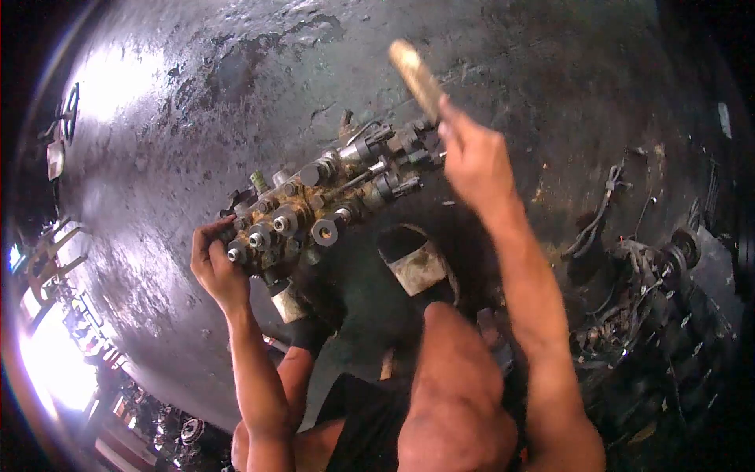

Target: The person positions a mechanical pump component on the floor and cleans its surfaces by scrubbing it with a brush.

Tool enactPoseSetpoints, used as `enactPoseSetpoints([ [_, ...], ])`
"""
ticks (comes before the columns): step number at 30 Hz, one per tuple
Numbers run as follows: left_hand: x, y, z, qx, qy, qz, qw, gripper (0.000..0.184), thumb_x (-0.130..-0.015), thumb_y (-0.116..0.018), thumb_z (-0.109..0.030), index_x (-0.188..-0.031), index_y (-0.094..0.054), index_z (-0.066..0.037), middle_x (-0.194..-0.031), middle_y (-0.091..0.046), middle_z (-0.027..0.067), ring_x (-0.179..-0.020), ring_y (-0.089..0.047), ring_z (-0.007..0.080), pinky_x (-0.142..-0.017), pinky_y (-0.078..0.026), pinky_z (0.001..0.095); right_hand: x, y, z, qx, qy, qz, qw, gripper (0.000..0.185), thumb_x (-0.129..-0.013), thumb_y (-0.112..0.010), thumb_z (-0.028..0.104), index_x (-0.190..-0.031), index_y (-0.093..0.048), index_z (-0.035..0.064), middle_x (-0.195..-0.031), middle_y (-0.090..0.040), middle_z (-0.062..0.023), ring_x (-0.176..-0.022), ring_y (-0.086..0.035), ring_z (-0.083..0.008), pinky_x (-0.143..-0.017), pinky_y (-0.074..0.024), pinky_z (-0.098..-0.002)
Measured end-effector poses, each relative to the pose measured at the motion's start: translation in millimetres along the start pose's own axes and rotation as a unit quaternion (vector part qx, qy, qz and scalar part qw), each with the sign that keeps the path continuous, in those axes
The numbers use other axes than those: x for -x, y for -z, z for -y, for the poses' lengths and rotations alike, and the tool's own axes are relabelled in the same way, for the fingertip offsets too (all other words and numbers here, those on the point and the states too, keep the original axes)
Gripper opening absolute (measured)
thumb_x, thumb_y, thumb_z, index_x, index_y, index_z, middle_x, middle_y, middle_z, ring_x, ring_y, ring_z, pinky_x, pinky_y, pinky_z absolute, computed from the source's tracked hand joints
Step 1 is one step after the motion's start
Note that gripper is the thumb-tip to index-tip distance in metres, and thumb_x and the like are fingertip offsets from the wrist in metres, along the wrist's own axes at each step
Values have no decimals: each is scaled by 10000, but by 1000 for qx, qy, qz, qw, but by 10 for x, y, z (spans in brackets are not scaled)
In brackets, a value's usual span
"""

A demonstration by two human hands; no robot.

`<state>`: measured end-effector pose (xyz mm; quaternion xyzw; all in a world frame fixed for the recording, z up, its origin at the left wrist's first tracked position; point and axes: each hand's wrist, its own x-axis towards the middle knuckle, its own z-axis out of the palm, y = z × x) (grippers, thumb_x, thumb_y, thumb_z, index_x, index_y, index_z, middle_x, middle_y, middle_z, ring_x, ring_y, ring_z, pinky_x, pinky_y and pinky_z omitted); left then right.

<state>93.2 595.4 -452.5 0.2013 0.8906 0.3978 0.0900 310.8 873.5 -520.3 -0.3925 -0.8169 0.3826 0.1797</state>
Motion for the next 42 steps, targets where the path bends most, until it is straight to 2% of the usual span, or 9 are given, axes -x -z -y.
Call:
enactPoseSetpoints([
  [6, 229, 29, 88, 39, 3, -19, 999, 290, -812, -374, -6, -924, -633, 60, -949, -686, 153, -970, -644, 226, -911, -482, 335, 602, 891, 183, -25, -74, 66, 995, 384, -948, -584, 118, -1325, -595, 45, -1251, -643, -208, -1162, -640, -319, -965, -485, -357],
  [15, 704, 43, 228, 80, -21, -37, 996, 283, -817, -393, -45, -956, -606, 82, -1028, -666, 214, -1021, -643, 300, -948, -488, 397, 633, 1727, 486, 99, -15, 192, 976, 418, -847, -663, -4, -1264, -645, 28, -1056, -703, -218, -914, -719, -321, -805, -537, -346],
  [19, 812, 45, 277, 81, -50, -38, 995, 254, -840, -407, -50, -939, -597, 87, -1029, -655, 219, -1012, -642, 295, -935, -486, 387, 68, 842, 95, 85, 124, 277, 949, 436, -865, -654, 62, -1299, -621, 86, -954, -688, -207, -764, -652, -383, -701, -513, -383],
  [21, 831, 35, 282, 86, -46, -41, 994, 252, -842, -408, -53, -934, -597, 86, -1026, -653, 218, -1011, -642, 295, -929, -486, 385, -210, 549, 175, 189, 72, 334, 921, 443, -880, -643, 64, -1318, -607, 119, -1019, -675, -213, -815, -653, -391, -727, -520, -387],
  [29, 804, 5, 225, 88, -51, -52, 993, 251, -835, -410, -55, -919, -602, 85, -1029, -654, 218, -1005, -642, 304, -926, -477, 390, 28, 1445, 659, 101, 10, 200, 975, 415, -897, -622, 43, -1306, -622, 114, -1188, -667, -188, -1082, -686, -250, -898, -505, -316],
  [31, 815, 21, 216, 76, -33, -49, 995, 251, -829, -411, -52, -914, -602, 86, -1027, -654, 222, -1005, -641, 306, -930, -473, 392, 58, 945, 536, 272, -62, 344, 896, 397, -898, -628, 85, -1289, -635, 149, -1028, -663, -256, -926, -673, -402, -812, -525, -408],
  [32, 826, 37, 224, 74, -35, -46, 996, 251, -829, -411, -52, -914, -602, 86, -1027, -654, 222, -1005, -641, 306, -930, -473, 392, 187, 519, 201, 197, -9, 249, 948, 381, -913, -618, 110, -1289, -630, 164, -956, -640, -274, -861, -626, -448, -761, -511, -445],
  [41, 872, 8, 231, 69, -66, -47, 994, 249, -810, -426, -54, -914, -596, 96, -1036, -652, 245, -999, -635, 316, -918, -473, 399, 152, 1267, 884, 211, 9, 146, 967, 440, -936, -546, 37, -1368, -568, 116, -1102, -650, -274, -1037, -673, -377, -887, -509, -356],
  [42, 873, -3, 242, 69, -63, -50, 994, 249, -810, -426, -54, -914, -596, 96, -1036, -652, 245, -999, -635, 316, -918, -473, 399, 323, 1198, 673, 166, 66, 131, 975, 553, -903, -581, 42, -1423, -524, 222, -876, -657, -249, -789, -660, -423, -752, -525, -473],
])
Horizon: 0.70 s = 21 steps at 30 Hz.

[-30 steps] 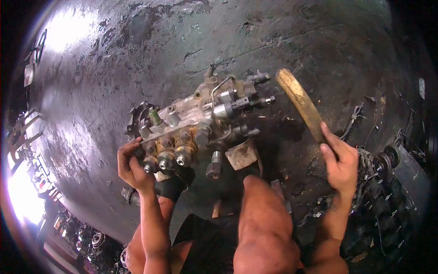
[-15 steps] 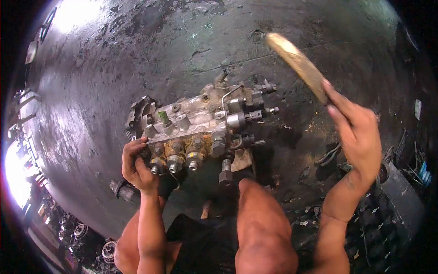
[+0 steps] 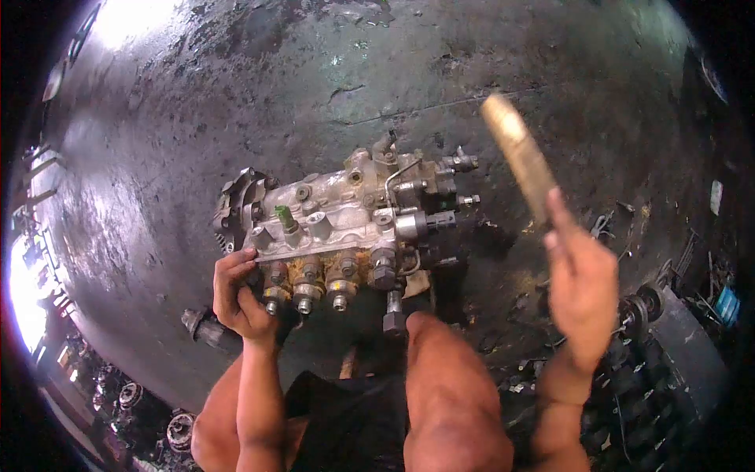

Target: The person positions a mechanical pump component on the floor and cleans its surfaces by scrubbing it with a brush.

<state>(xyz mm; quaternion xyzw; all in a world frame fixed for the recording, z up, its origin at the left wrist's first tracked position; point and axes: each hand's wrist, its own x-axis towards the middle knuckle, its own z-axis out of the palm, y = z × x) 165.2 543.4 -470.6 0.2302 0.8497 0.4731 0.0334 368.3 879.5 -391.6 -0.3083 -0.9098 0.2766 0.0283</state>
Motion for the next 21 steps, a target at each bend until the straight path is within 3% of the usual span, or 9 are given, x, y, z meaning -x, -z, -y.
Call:
enactPoseSetpoints([
  [1, 6, -8, 14, 15, -7, -1, 1000, 253, -810, -421, -51, -918, -595, 97, -1037, -652, 243, -998, -636, 317, -918, -474, 400, 77, -123, 68, 1, -72, 73, 995, 551, -895, -600, 59, -1417, -533, 224, -878, -654, -256, -779, -650, -433, -738, -521, -480],
  [2, 10, 3, 23, 28, -16, 2, 999, 257, -810, -416, -48, -922, -594, 98, -1038, -652, 241, -997, -636, 319, -918, -475, 402, 53, -400, 15, -8, -114, 146, 983, 491, -899, -602, 28, -1371, -568, 159, -1094, -624, -297, -1034, -629, -438, -893, -504, -382],
  [5, -30, 45, -5, -12, -24, 24, 999, 259, -816, -415, -53, -924, -595, 99, -1039, -652, 236, -997, -639, 316, -920, -477, 399, -405, -990, -379, -34, -51, 27, 998, 431, -928, -602, 111, -1351, -587, 197, -972, -613, -312, -839, -622, -467, -757, -525, -418],
  [6, -17, 43, -19, -14, -23, 27, 999, 259, -816, -415, -53, -924, -595, 99, -1039, -652, 236, -997, -639, 316, -920, -477, 399, -580, -837, -330, 48, -91, 67, 992, 407, -947, -585, 134, -1352, -582, 178, -965, -614, -311, -850, -627, -463, -744, -529, -418],
  [8, -42, 25, -36, -4, 0, 7, 1000, 258, -819, -408, -47, -918, -596, 99, -1035, -652, 233, -999, -640, 312, -925, -479, 395, -652, -494, -201, 28, -127, 28, 991, 414, -957, -574, 125, -1368, -569, 171, -1034, -628, -296, -927, -644, -443, -799, -530, -387],
  [11, -51, 35, -41, -6, 5, 7, 1000, 264, -829, -393, -41, -922, -599, 94, -1031, -651, 232, -1009, -639, 309, -929, -478, 393, -277, -201, -170, -9, -21, -68, 997, 423, -964, -561, 110, -1385, -550, 142, -1132, -624, -280, -1028, -642, -421, -860, -516, -356],
  [14, -81, 22, -20, -8, 10, 11, 1000, 271, -833, -392, -47, -934, -603, 91, -1029, -651, 232, -1014, -638, 309, -930, -478, 390, 167, -349, -103, -39, -85, 11, 996, 430, -966, -547, 87, -1394, -538, 117, -1195, -610, -272, -1077, -634, -412, -889, -500, -345],
  [16, -84, 40, -20, -9, 11, 18, 1000, 274, -836, -396, -53, -942, -605, 89, -1029, -651, 232, -1016, -638, 308, -930, -477, 389, 221, -929, -338, -38, -40, -12, 998, 467, -939, -573, 65, -1401, -539, 122, -885, -631, -289, -757, -619, -454, -705, -505, -467],
  [21, -73, 52, 9, 10, 13, 22, 1000, 270, -841, -402, -66, -954, -594, 88, -1031, -650, 231, -1016, -636, 323, -949, -468, 417, -521, -878, -520, 12, -67, -45, 997, 451, -945, -569, 74, -1393, -548, 126, -846, -610, -294, -740, -607, -461, -670, -500, -453],
])
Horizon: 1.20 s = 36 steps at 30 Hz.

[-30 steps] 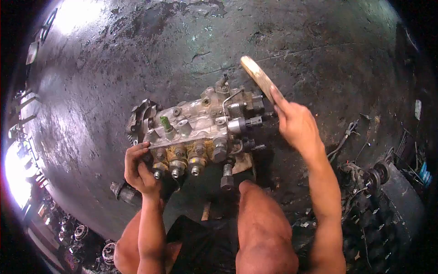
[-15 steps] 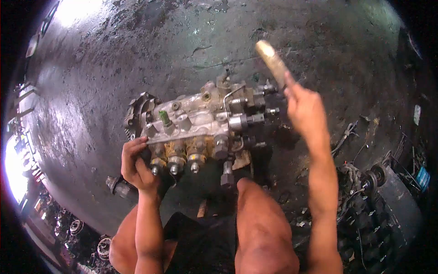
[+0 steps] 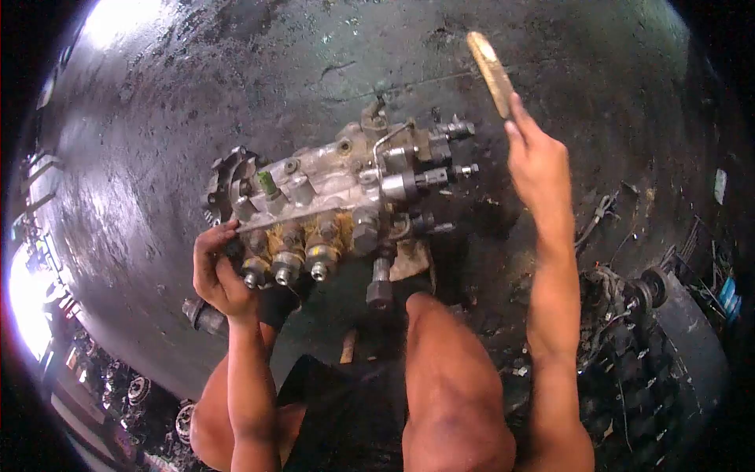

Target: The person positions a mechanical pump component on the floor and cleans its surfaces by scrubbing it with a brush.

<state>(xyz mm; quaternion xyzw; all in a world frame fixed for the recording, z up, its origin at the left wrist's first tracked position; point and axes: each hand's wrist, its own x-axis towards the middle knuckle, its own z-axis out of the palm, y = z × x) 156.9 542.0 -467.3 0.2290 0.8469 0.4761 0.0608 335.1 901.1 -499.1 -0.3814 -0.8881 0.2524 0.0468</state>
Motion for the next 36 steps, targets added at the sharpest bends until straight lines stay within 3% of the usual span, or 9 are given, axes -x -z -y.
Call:
enactPoseSetpoints([
  [5, 13, -11, 26, -2, 3, -9, 1000, 268, -837, -392, -49, -953, -590, 91, -1033, -646, 238, -1035, -627, 326, -955, -462, 418, 647, 372, 192, -77, 61, -48, 994, 430, -962, -557, 113, -1390, -553, 152, -912, -628, -308, -848, -635, -473, -696, -508, -455],
  [8, 17, -12, 23, -4, -1, -10, 1000, 270, -828, -395, -52, -946, -591, 92, -1033, -648, 240, -1039, -625, 321, -953, -461, 408, 739, -35, 139, -26, -53, 34, 998, 410, -972, -550, 151, -1382, -559, 154, -940, -622, -318, -860, -635, -475, -710, -507, -462],
  [11, -32, -16, -33, -30, -9, -4, 999, 267, -829, -399, -55, -941, -593, 90, -1023, -650, 227, -1033, -628, 312, -952, -461, 399, 203, -247, -115, -25, -22, 14, 999, 395, -981, -540, 185, -1373, -561, 139, -925, -626, -306, -835, -620, -480, -706, -505, -462],
  [17, -16, -7, 7, -12, 8, -10, 1000, 276, -833, -393, -58, -947, -600, 86, -1029, -658, 219, -1020, -632, 299, -955, -460, 392, 644, 458, 259, -65, -93, 22, 993, 398, -973, -550, 167, -1370, -566, 173, -953, -618, -308, -871, -613, -486, -722, -513, -437],
  [19, -8, -18, -9, -8, 10, -10, 1000, 276, -834, -390, -51, -948, -601, 85, -1030, -660, 220, -1019, -632, 297, -955, -460, 391, 750, 209, 179, -33, 12, 21, 999, 409, -966, -559, 147, -1373, -567, 176, -985, -610, -315, -890, -650, -458, -734, -514, -446],
  [25, -56, -30, -45, -14, 10, -10, 1000, 271, -824, -393, -41, -943, -603, 81, -1024, -661, 224, -1018, -632, 299, -957, -458, 389, -124, 49, 186, -47, -89, 64, 993, 367, -976, -540, 238, -1325, -591, 138, -968, -627, -292, -838, -717, -321, -748, -514, -379],
  [32, -1, -3, -14, -20, -3, 0, 1000, 260, -823, -404, -44, -937, -601, 80, -1024, -662, 224, -1011, -635, 303, -946, -459, 388, 498, 184, 417, -13, -104, 158, 982, 418, -982, -567, 162, -1398, -531, 131, -1182, -666, -209, -821, -625, -83, -791, -506, -294],
  [33, -11, -6, -13, -24, -15, 1, 1000, 260, -824, -403, -42, -937, -602, 80, -1024, -661, 222, -1012, -634, 303, -943, -459, 386, 367, 3, 475, -27, -137, 145, 979, 393, -967, -571, 195, -1359, -569, 168, -1038, -582, -326, -1020, -544, -466, -767, -520, -426],
  [36, -22, -11, -64, -28, 12, -5, 1000, 265, -821, -398, -41, -937, -604, 80, -1015, -658, 215, -1016, -630, 303, -946, -457, 389, 206, -148, 363, -86, -8, 58, 995, 402, -975, -552, 189, -1373, -548, 133, -977, -606, -321, -966, -595, -468, -751, -519, -422],
])
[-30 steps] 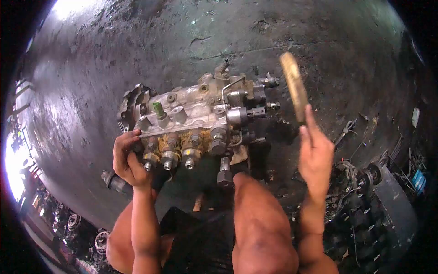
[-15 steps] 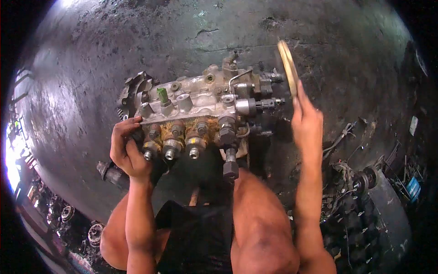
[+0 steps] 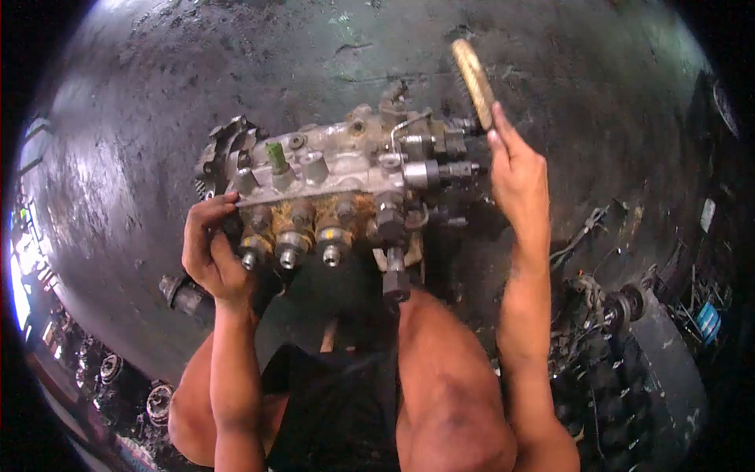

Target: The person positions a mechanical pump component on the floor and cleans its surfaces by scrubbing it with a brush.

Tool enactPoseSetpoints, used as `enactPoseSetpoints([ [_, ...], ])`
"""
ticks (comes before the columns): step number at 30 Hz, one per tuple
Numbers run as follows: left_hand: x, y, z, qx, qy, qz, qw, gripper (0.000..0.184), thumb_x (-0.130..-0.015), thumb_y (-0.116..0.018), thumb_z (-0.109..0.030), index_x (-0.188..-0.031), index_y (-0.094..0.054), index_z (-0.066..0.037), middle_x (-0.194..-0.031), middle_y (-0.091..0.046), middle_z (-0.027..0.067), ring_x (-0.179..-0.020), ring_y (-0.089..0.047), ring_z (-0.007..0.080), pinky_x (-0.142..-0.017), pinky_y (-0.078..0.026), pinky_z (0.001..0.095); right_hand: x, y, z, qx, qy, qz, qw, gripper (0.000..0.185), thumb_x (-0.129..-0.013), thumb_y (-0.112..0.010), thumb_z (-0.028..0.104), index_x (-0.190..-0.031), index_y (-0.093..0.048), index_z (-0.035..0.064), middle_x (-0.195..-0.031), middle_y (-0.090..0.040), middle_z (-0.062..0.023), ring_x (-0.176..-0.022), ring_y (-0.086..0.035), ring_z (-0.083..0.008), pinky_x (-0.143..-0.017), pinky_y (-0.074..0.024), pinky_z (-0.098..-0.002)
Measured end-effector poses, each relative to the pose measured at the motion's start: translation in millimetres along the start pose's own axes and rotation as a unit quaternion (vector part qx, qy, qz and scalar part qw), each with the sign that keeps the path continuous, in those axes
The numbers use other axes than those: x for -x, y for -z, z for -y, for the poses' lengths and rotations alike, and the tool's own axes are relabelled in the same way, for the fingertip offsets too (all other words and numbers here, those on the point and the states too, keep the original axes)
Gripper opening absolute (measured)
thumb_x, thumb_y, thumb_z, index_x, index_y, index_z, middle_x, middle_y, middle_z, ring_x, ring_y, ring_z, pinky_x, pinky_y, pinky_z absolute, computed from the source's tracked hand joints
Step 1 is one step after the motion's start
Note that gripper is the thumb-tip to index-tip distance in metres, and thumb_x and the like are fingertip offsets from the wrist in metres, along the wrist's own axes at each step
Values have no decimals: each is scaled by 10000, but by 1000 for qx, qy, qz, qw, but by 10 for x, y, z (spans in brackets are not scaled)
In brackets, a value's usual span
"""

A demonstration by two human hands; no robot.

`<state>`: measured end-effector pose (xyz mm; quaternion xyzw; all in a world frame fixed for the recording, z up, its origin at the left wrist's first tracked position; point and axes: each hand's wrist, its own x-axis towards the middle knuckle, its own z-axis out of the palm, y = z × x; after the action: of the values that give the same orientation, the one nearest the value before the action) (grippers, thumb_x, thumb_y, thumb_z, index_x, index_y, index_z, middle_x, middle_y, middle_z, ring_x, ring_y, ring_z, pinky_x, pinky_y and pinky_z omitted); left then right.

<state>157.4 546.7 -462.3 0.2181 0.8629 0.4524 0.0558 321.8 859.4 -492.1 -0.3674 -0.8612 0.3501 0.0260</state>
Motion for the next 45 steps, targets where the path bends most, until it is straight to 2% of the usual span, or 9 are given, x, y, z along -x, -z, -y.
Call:
enactPoseSetpoints([
  [2, 1, -12, 33, 22, 0, -2, 1000, 267, -822, -396, -41, -936, -605, 80, -1009, -657, 210, -1015, -631, 301, -946, -457, 391, 43, 160, 156, 36, -129, 23, 991, 414, -980, -530, 157, -1392, -534, 119, -971, -619, -319, -925, -635, -462, -758, -522, -414],
  [7, -58, -20, 30, 17, -13, -11, 1000, 289, -749, -382, -3, -911, -601, 95, -984, -670, 212, -980, -647, 277, -931, -475, 364, 831, 22, -142, -18, 45, -28, 998, 464, -969, -520, 101, -1431, -513, 154, -933, -630, -294, -813, -646, -449, -704, -511, -444],
  [19, -162, -28, 21, 33, 23, -4, 999, 273, -786, -370, 13, -921, -598, 77, -993, -673, 193, -998, -640, 253, -938, -467, 348, 591, 131, 7, 68, 16, -19, 997, 490, -916, -584, 39, -1391, -557, 157, -874, -643, -297, -751, -643, -457, -678, -527, -465],
  [24, -128, 5, -1, 18, 33, 4, 999, 266, -822, -381, -4, -944, -606, 70, -1023, -668, 190, -1015, -636, 264, -942, -462, 352, -418, 145, -31, 161, -43, 53, 985, 357, -970, -522, 191, -1313, -591, 120, -935, -591, -314, -908, -588, -464, -733, -487, -491],
  [29, -151, -8, 99, 26, 0, 3, 1000, 271, -858, -382, -17, -975, -614, 60, -1040, -673, 189, -1030, -634, 260, -959, -454, 356, 182, 729, 542, 82, -16, 47, 995, 389, -950, -552, 100, -1334, -594, 138, -1163, -616, -254, -1154, -572, -383, -924, -484, -327],
  [31, -133, 1, 134, 50, -15, 6, 999, 272, -859, -382, -15, -977, -615, 62, -1020, -682, 185, -1023, -639, 254, -962, -458, 358, 341, 547, 489, 140, -122, 153, 971, 426, -950, -559, 99, -1372, -558, 151, -1186, -586, -276, -1126, -577, -407, -935, -484, -365],
  [36, -267, -9, 34, 4, 8, 6, 1000, 270, -812, -379, 5, -929, -614, 69, -994, -674, 179, -981, -647, 253, -918, -479, 340, 137, -46, -56, 8, -24, -43, 999, 419, -967, -536, 172, -1385, -548, 185, -891, -628, -310, -848, -624, -476, -746, -500, -516],
  [41, -517, -15, -3, 0, 40, 24, 999, 284, -826, -378, 0, -938, -632, 56, -1020, -697, 148, -980, -637, 201, -907, -487, 318, 538, 214, -40, -35, 3, -77, 996, 437, -967, -524, 74, -1402, -537, 105, -1204, -648, -228, -1052, -685, -335, -832, -523, -369],
  [45, -670, -38, -19, -29, 50, 38, 998, 291, -838, -381, -20, -941, -642, 59, -1010, -703, 145, -954, -645, 202, -901, -493, 315, 934, 50, -100, -13, -8, -25, 1000, 513, -925, -575, 55, -1418, -530, 189, -907, -655, -260, -838, -649, -445, -768, -525, -460],
])
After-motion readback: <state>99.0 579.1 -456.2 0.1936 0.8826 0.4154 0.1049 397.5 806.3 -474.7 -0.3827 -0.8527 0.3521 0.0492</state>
